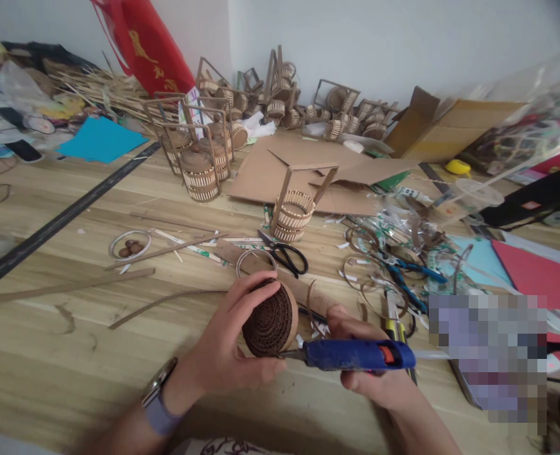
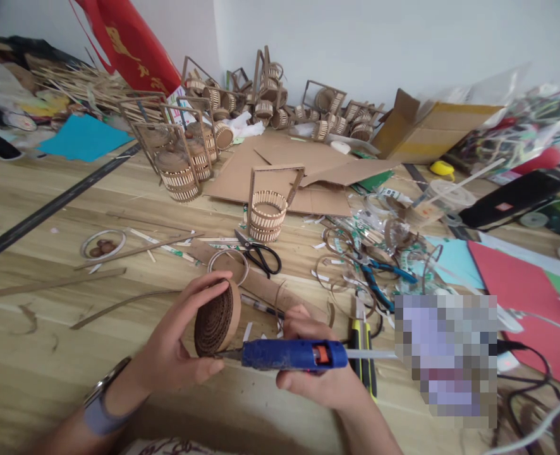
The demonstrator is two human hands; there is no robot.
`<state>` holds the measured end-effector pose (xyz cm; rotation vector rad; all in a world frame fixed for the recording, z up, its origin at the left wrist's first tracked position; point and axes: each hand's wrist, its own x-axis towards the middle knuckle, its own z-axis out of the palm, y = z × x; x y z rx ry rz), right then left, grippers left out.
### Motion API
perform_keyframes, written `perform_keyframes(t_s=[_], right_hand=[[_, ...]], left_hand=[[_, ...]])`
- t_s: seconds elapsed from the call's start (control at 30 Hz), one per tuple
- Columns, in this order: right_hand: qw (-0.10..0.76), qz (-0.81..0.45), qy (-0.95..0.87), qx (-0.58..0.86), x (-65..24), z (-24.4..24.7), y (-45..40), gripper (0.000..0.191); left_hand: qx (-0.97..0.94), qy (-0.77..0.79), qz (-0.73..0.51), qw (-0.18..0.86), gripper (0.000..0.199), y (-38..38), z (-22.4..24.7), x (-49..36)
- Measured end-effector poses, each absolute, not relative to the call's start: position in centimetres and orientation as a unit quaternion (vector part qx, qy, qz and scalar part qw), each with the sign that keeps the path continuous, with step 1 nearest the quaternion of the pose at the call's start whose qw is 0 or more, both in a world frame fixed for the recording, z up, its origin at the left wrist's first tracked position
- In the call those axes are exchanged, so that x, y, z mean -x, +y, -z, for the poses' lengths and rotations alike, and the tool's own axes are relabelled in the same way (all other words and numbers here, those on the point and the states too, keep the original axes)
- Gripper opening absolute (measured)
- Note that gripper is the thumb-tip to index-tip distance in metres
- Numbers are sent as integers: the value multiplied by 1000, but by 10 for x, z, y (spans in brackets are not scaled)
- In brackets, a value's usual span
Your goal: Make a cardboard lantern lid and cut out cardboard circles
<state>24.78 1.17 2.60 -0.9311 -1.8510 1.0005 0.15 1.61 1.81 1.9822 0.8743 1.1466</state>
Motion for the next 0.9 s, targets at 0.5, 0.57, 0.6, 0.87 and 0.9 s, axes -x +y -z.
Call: perform_keyframes(t_s=[0.5, 0.57, 0.6, 0.87, 0.9], right_hand=[[415, -416, -727, 354, -248, -24, 11, 58], [418, -416, -725, 355, -248, -24, 11, 58], [419, -416, -724, 356, -248, -24, 11, 58], [416, -428, -719, 356, -249, -24, 11, 59], [416, -430, -718, 355, -249, -24, 11, 59]], left_hand=[[-755, 332, -454, 336, 73, 15, -19, -3], [-755, 331, -453, 339, 73, 16, -19, -2], [-755, 331, -453, 339, 73, 16, -19, -2], [-753, 329, -457, 339, 71, 16, -18, -3], [-752, 329, -459, 339, 71, 16, -18, -3]])
